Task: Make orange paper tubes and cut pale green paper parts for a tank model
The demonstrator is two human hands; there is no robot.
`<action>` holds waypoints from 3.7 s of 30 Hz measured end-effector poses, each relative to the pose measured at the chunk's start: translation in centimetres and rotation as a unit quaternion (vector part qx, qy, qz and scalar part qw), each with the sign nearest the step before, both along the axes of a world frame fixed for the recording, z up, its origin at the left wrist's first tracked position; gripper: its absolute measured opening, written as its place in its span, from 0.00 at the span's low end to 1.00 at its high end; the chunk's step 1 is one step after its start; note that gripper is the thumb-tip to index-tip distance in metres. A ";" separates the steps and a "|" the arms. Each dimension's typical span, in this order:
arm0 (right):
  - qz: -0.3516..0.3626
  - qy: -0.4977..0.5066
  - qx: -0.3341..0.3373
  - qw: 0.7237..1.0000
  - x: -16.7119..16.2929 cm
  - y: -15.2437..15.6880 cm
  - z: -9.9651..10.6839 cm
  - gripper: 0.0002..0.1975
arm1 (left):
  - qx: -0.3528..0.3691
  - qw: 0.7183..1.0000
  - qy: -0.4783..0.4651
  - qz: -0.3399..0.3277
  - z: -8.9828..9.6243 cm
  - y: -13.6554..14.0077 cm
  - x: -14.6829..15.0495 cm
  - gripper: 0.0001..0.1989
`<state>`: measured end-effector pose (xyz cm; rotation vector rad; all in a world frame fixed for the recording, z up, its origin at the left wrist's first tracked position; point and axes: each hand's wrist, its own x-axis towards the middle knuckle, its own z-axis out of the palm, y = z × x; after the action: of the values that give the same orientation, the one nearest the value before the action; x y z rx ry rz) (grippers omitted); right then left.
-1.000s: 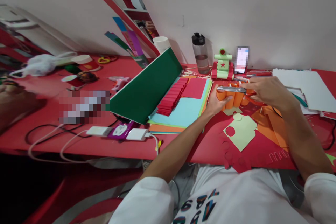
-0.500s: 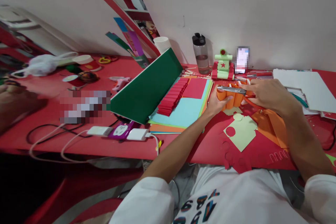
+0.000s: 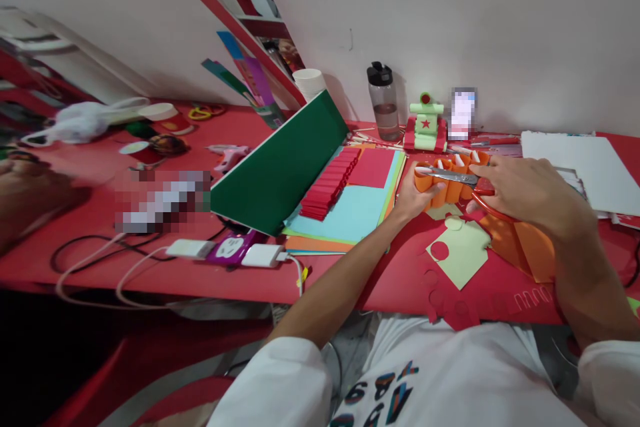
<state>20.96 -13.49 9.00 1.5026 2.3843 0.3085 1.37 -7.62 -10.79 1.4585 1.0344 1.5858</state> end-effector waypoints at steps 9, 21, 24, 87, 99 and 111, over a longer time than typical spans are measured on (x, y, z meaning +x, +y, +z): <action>0.017 0.007 0.031 0.999 -0.4 -1.1 -0.6 0.12 | -0.002 1.000 -0.021 -0.008 -0.5 0.2 0.2 0.22; 0.030 0.031 0.055 0.998 -0.3 -0.4 -1.8 0.18 | 0.015 0.999 -0.028 -0.023 -0.4 0.4 -0.1 0.23; 0.024 0.030 0.051 0.998 -0.4 -0.5 -1.8 0.21 | 0.026 0.999 -0.020 -0.020 -0.2 0.2 0.0 0.22; -0.243 0.070 -0.090 0.963 14.0 10.3 -5.9 0.20 | 0.039 0.983 -0.032 0.175 0.7 1.5 -2.7 0.36; -0.139 0.171 0.017 0.975 18.6 15.6 -10.5 0.18 | 0.049 0.979 -0.019 0.199 0.4 2.0 -3.2 0.37; -0.101 0.207 0.011 0.973 12.2 26.4 -13.8 0.20 | 0.043 0.989 -0.025 0.137 0.8 1.4 -2.6 0.35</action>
<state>33.20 12.90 -4.78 1.9639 2.4993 -0.0322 -1.21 -6.24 -10.00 1.3700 1.1906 1.8714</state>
